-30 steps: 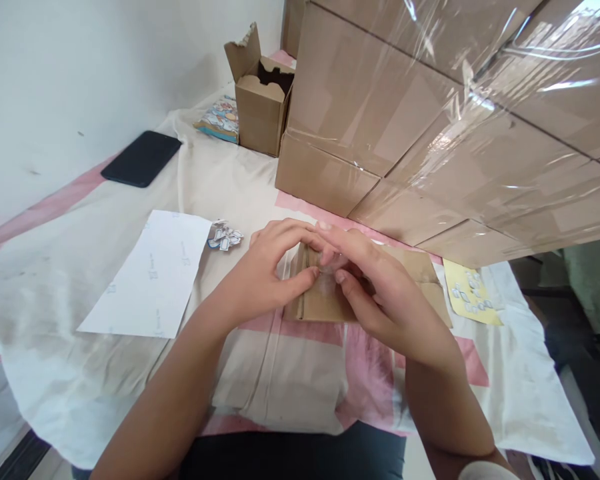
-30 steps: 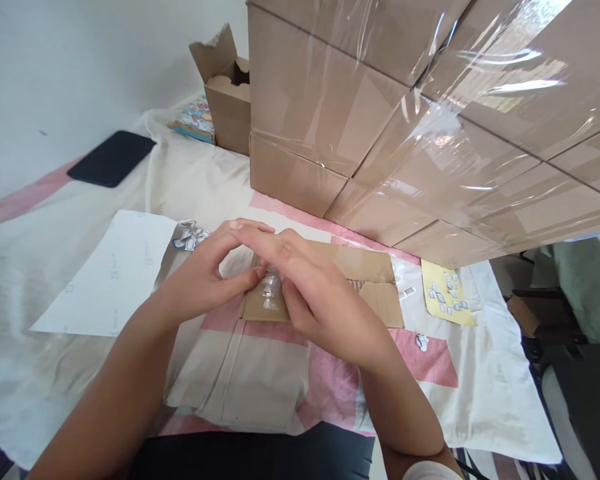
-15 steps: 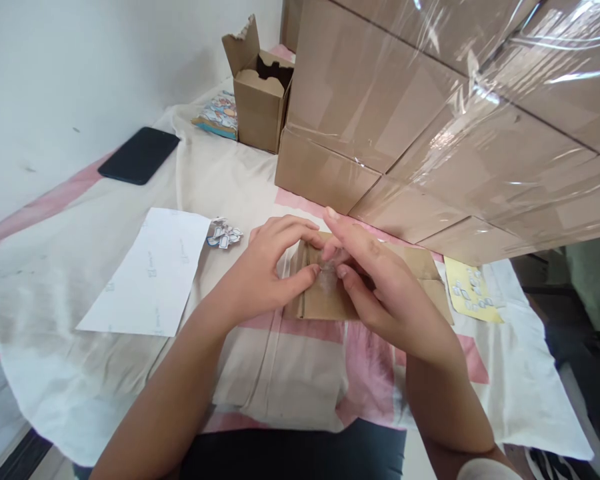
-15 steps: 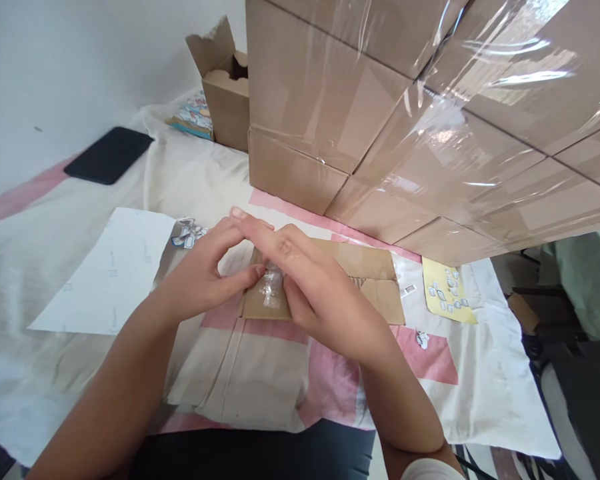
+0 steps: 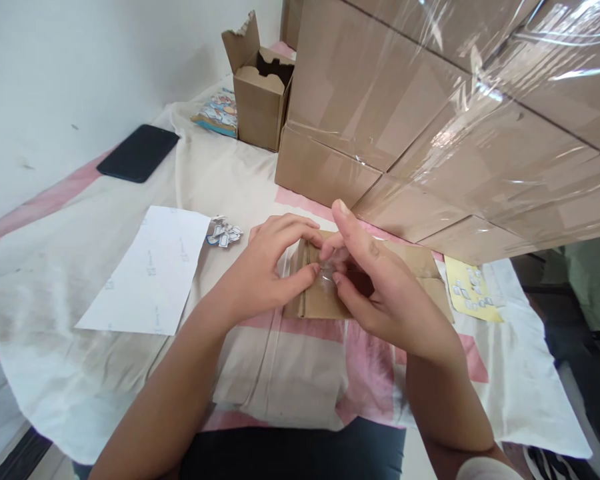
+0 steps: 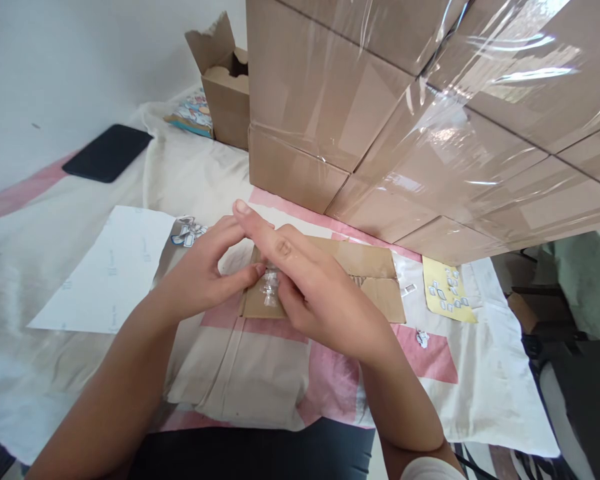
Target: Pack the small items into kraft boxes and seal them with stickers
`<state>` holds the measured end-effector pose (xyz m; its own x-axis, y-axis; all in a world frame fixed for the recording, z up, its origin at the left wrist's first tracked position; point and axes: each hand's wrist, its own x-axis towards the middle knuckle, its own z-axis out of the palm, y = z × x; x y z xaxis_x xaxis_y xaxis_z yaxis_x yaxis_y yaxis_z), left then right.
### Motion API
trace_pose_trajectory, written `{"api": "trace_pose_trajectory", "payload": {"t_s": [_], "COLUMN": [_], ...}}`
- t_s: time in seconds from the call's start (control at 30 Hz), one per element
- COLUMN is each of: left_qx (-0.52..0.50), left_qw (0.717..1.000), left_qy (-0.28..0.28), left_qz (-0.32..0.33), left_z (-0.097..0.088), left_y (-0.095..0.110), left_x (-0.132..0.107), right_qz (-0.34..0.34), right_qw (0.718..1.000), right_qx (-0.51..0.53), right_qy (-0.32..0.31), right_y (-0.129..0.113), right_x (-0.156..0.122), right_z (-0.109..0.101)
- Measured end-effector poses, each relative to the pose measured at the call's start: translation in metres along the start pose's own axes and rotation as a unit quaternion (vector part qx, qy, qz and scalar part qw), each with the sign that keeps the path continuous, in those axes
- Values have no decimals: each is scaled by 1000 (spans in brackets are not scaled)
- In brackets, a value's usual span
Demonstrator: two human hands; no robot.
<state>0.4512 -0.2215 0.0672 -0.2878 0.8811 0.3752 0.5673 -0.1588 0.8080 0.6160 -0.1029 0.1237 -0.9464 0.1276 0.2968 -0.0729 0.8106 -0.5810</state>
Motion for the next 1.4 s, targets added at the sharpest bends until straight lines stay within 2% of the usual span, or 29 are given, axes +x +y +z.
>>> {"api": "trace_pose_trajectory", "payload": {"t_s": [0.4, 0.77, 0.93, 1.03, 1.23, 1.4], "left_qx": [-1, 7, 13, 17, -27, -133], "left_qw": [1000, 1000, 1000, 1000, 993, 976], "left_qy": [-6, -1, -1, -8, -75, -55], "left_qz": [-2, 3, 2, -20, -85, -162], "left_z": [-1, 0, 0, 2, 8, 16], "left_y": [1, -1, -1, 0, 0, 4], "left_x": [-1, -1, -1, -3, -5, -3], "right_qz": [-32, 26, 15, 10, 12, 9], "right_qw": [999, 999, 1000, 1000, 999, 1000], "right_qx": [6, -4, 7, -1, -7, -10], "right_qy": [-15, -21, -20, -22, -33, -25], "right_y": [2, 3, 3, 2, 1, 1], "right_x": [1, -1, -1, -1, -1, -1], "right_z": [0, -1, -1, -1, -2, -2]}}
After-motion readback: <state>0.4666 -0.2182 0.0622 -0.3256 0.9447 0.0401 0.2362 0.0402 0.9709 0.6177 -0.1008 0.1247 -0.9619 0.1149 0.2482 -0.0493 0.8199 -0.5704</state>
